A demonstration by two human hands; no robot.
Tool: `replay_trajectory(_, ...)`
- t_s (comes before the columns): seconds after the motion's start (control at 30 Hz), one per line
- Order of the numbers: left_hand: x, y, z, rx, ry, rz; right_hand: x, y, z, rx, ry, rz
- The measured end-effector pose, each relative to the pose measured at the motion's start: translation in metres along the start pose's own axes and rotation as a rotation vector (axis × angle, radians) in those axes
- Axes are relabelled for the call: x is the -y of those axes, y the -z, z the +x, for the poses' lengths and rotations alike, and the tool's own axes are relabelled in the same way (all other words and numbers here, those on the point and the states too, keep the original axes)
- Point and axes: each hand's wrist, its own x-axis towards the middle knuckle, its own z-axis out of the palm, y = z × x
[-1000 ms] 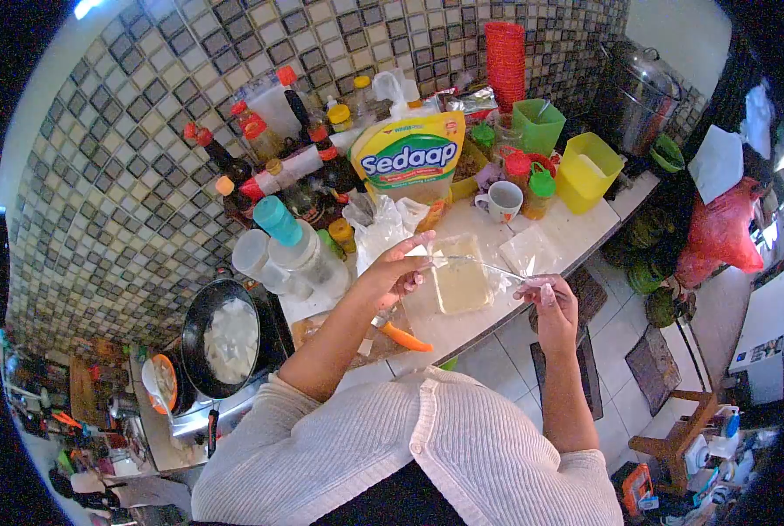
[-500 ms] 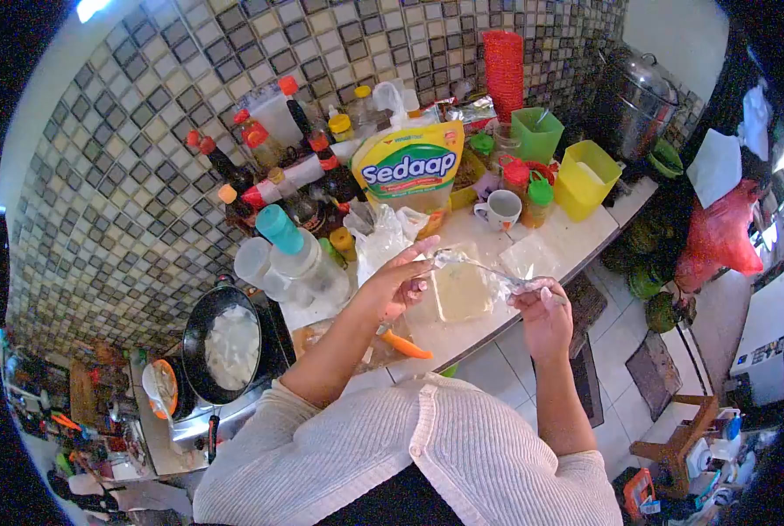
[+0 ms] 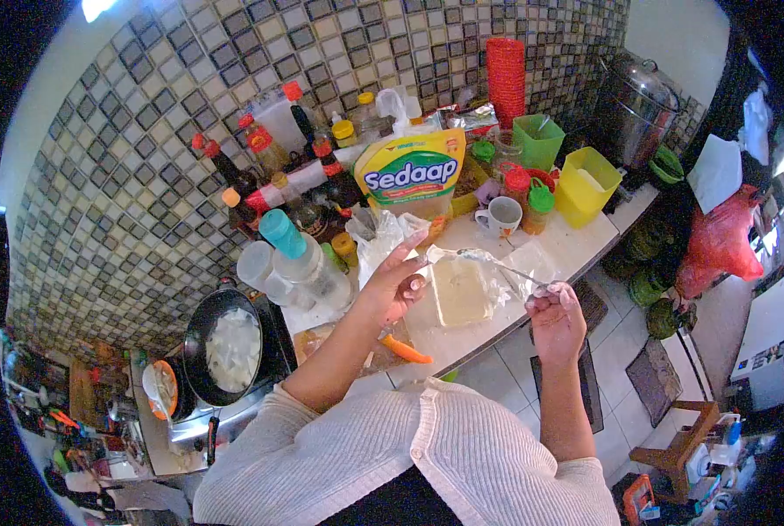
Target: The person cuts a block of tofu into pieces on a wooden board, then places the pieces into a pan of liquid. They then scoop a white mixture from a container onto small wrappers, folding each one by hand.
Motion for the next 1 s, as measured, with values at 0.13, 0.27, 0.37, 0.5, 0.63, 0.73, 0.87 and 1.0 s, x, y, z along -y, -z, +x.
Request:
replay_trajectory(0.13,0.002,-0.002,0.000,-0.033,-0.238,0.460,-0.002,0.015,0.002,-0.101,0.043,-0.121)
replay_trajectory(0.27,-0.001,-0.011,-0.007,0.002,-0.482,0.900,-0.032,0.044,0.004,-0.022,0.118,-0.541)
replay_trajectory(0.37,-0.005,-0.022,-0.012,-0.010,-0.476,0.989,-0.062,0.058,-0.009,-0.006,-0.082,-0.949)
replay_trajectory(0.5,-0.007,-0.029,-0.019,0.012,-0.441,0.820,-0.079,0.029,-0.021,0.437,-0.073,-1.621)
replay_trajectory(0.63,-0.011,-0.031,-0.024,0.060,-0.319,0.587,-0.061,-0.007,-0.015,0.651,-0.130,-1.786)
replay_trajectory(0.73,-0.011,-0.033,-0.028,0.048,-0.263,0.521,-0.058,-0.019,-0.001,0.650,0.024,-1.744)
replay_trajectory(0.87,-0.008,-0.037,-0.032,-0.001,-0.169,0.509,-0.041,-0.070,0.012,0.400,0.665,-1.554)
replay_trajectory(1.0,-0.007,-0.045,-0.036,0.001,-0.148,0.576,-0.035,-0.088,0.020,0.405,1.071,-1.612)
